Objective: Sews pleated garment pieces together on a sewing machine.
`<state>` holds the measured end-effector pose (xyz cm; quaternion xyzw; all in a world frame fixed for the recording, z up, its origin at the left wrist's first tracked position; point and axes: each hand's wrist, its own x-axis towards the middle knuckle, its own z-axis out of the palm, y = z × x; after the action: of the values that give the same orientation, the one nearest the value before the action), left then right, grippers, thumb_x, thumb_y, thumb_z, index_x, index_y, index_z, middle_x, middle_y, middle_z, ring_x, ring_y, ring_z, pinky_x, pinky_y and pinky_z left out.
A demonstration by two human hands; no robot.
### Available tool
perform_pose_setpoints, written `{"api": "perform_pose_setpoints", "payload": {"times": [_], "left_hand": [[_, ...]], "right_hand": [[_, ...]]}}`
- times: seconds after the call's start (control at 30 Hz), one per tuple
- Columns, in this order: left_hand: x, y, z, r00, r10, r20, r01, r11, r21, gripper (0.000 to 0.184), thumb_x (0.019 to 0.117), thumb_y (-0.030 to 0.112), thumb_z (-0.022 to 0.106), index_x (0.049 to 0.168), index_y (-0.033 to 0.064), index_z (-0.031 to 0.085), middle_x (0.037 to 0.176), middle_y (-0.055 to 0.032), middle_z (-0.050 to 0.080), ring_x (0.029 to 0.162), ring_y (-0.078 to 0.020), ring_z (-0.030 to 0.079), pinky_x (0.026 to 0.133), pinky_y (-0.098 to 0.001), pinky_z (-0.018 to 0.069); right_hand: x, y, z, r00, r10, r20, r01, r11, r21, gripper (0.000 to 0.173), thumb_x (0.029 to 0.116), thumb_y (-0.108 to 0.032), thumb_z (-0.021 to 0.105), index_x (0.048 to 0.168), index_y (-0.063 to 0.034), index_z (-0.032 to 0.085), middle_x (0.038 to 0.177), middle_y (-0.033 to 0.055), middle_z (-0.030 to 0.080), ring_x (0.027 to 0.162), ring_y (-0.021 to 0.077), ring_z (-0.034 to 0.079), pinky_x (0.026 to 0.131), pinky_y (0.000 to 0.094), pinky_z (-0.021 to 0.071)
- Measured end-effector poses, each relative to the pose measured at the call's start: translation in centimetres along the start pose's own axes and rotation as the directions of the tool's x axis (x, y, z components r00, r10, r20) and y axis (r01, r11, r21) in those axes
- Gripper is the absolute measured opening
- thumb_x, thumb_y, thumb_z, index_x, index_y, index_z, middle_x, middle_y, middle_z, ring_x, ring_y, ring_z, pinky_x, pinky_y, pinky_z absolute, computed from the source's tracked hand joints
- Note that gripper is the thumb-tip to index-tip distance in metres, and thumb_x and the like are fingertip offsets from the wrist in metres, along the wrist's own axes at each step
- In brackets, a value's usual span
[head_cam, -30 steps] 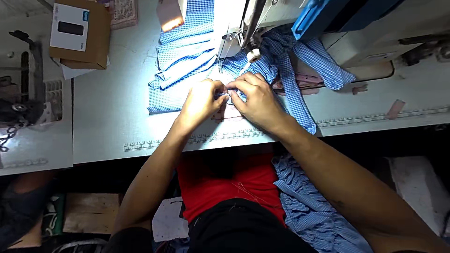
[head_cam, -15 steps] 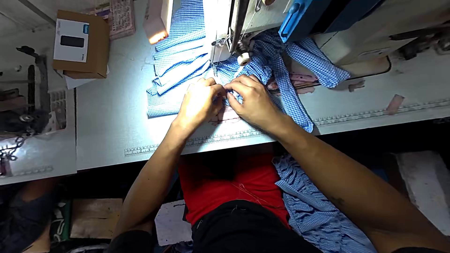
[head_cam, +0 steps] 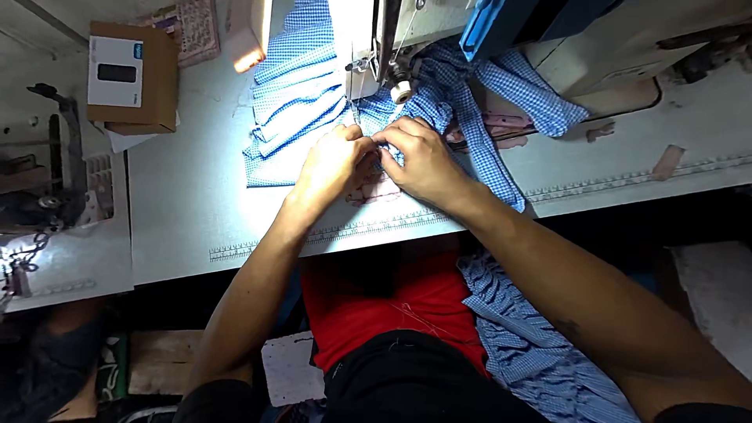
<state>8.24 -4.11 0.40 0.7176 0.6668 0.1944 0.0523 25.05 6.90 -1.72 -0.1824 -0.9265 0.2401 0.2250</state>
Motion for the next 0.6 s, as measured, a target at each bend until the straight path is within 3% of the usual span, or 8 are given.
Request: {"api": "perform_pose_setpoints", "payload": {"times": [0.1,0.17,0.27,0.4,0.6], "left_hand": [[-1.0,-0.6,0.8,0.989,0.121,-0.081,-0.125,0.991,-0.052,0.022,0.0953,0.026,0.061,0.090,0.0074,0.073,0.085,-0.0088,0.066,0.088,-0.0274,0.065,0.078,-0.0430,0.0520],[-2.3,-0.2,1.1,0.982,0.160,-0.096,-0.167,0.984,-0.067,0.021,0.0959,0.025,0.063,0.091,0.0066,0.072,0.085,-0.0088,0.066,0.089,-0.0268,0.063,0.079,-0.0406,0.0514],[-4.9,2.0,1.1,0.991,0.066,-0.120,-0.078,0.992,-0.099,0.018,0.0980,0.018,0.061,0.099,0.0059,0.074,0.092,-0.0084,0.068,0.094,-0.0250,0.063,0.082,-0.0386,0.0522],[-7.2,3.9,2.5,0.982,-0.065,-0.175,0.035,0.985,-0.170,0.015,0.0956,0.017,0.065,0.101,0.0100,0.078,0.094,-0.0035,0.069,0.096,-0.0208,0.063,0.082,-0.0362,0.0515],[-6.6,4.5,2.7,0.979,-0.085,-0.183,0.063,0.990,-0.125,0.015,0.0962,0.015,0.066,0.104,0.0144,0.079,0.106,-0.0048,0.071,0.109,-0.0236,0.062,0.092,-0.0376,0.0518]], "right_hand": [[0.1,0.1,-0.2,1.000,-0.013,0.019,0.013,1.000,0.006,0.026,0.0997,-0.015,0.057,0.117,-0.0082,0.074,0.114,0.0126,0.070,0.109,0.0290,0.064,0.099,0.0414,0.0491],[0.1,0.3,-0.3,0.999,-0.020,0.027,0.020,1.000,-0.006,0.025,0.1006,-0.017,0.057,0.117,-0.0091,0.074,0.114,0.0116,0.070,0.110,0.0288,0.064,0.099,0.0410,0.0494],[0.1,0.6,-0.4,0.999,-0.018,0.041,0.019,1.000,-0.020,0.026,0.1003,-0.018,0.056,0.117,-0.0099,0.074,0.115,0.0114,0.070,0.110,0.0293,0.063,0.099,0.0412,0.0494],[0.0,0.6,-0.6,0.998,-0.024,0.055,0.027,0.998,-0.052,0.027,0.1015,-0.019,0.055,0.119,-0.0105,0.074,0.115,0.0115,0.069,0.111,0.0301,0.062,0.098,0.0415,0.0494],[0.0,0.6,-1.2,0.997,-0.044,0.066,0.053,0.989,-0.140,0.029,0.1032,-0.018,0.051,0.120,-0.0083,0.073,0.115,0.0136,0.068,0.110,0.0346,0.061,0.096,0.0446,0.0493]]}}
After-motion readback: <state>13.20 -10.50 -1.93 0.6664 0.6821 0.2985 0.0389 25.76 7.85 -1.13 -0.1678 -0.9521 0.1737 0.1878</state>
